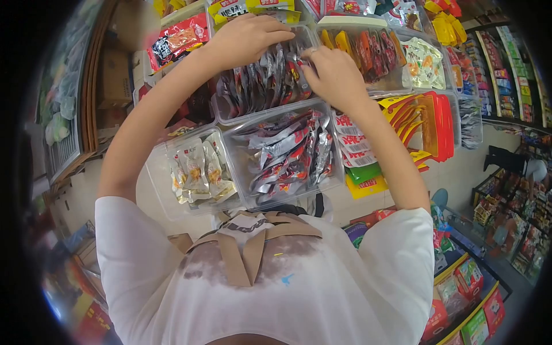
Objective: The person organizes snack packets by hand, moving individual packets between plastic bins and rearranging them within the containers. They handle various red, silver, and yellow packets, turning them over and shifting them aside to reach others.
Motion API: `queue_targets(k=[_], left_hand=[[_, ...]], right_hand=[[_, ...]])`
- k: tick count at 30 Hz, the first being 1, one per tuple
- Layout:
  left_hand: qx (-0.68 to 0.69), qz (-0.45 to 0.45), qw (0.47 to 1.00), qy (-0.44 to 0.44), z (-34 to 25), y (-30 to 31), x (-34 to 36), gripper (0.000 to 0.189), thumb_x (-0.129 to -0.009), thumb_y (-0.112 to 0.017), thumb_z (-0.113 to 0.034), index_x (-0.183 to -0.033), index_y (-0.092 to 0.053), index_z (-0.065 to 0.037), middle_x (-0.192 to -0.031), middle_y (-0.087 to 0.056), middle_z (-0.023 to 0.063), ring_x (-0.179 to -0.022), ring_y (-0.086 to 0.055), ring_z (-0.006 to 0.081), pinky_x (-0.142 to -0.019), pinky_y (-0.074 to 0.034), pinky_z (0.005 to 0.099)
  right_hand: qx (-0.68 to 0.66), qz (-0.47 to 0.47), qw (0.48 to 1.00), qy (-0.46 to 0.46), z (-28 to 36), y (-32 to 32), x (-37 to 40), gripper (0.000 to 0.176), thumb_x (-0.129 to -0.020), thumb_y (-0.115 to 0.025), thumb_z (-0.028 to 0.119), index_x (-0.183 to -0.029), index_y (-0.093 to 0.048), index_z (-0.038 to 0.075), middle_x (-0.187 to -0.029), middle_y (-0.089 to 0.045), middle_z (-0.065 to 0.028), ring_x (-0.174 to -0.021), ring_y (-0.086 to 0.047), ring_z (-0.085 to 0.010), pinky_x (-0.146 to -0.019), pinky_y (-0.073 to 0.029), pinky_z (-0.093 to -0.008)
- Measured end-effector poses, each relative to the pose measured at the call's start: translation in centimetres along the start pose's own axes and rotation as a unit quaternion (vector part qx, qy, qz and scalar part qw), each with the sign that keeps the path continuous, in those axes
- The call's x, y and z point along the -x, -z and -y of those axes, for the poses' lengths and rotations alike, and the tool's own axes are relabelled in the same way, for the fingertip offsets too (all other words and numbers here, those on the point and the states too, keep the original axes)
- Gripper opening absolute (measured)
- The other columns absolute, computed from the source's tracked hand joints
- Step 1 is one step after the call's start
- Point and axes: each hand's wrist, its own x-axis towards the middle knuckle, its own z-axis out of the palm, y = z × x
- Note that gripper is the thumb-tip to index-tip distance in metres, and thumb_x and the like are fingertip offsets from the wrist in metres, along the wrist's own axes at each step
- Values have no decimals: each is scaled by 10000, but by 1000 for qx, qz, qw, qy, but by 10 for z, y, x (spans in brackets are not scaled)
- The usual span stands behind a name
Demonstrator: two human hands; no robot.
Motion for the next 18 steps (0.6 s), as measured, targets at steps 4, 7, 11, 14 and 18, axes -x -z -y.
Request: queue_targets(k=[4, 7, 11, 14, 18], left_hand=[[-18, 65, 997, -35, -7, -7, -17, 187, -679, -554, -93, -866, -546, -98, -852, -547, 4, -840, -538, 183, -707, -431, 304], [-31, 96, 994, -42, -3, -19, -19, 156, -677, -565, -105, -829, -532, -93, -839, -536, 6, -819, -543, 182, -687, -434, 306], [-53, 128, 989, 59, -10, -18, -10, 130, -691, -568, -141, -816, -562, -105, -829, -551, 16, -866, -545, 172, -688, -443, 304], [-24, 48, 994, 90, -9, -23, 2, 146, -696, -583, -162, -806, -536, -78, -801, -522, 31, -784, -546, 207, -664, -435, 327], [-2, 52, 997, 61, -11, -18, 3, 125, -704, -575, -167, -794, -550, -83, -793, -527, 23, -797, -544, 200, -656, -430, 316]], right_hand=[[44, 123, 985, -109, 26, 13, -4, 271, -739, -591, 211, -900, -525, 2, -735, -595, -157, -707, -583, -329, -636, -457, -415], [106, 62, 992, -20, 20, -11, -5, 260, -719, -598, 178, -868, -503, -13, -675, -591, -174, -638, -585, -355, -584, -469, -428], [99, 61, 990, -79, 18, -20, -19, 221, -700, -586, 126, -848, -497, -12, -702, -594, -181, -678, -588, -362, -608, -479, -423], [108, 107, 981, -119, 21, -24, -28, 210, -693, -552, 78, -867, -500, -28, -711, -595, -185, -716, -590, -368, -610, -480, -430], [88, 98, 982, -136, 10, -31, -39, 228, -725, -520, 113, -911, -470, -10, -736, -569, -232, -729, -559, -404, -648, -446, -485]])
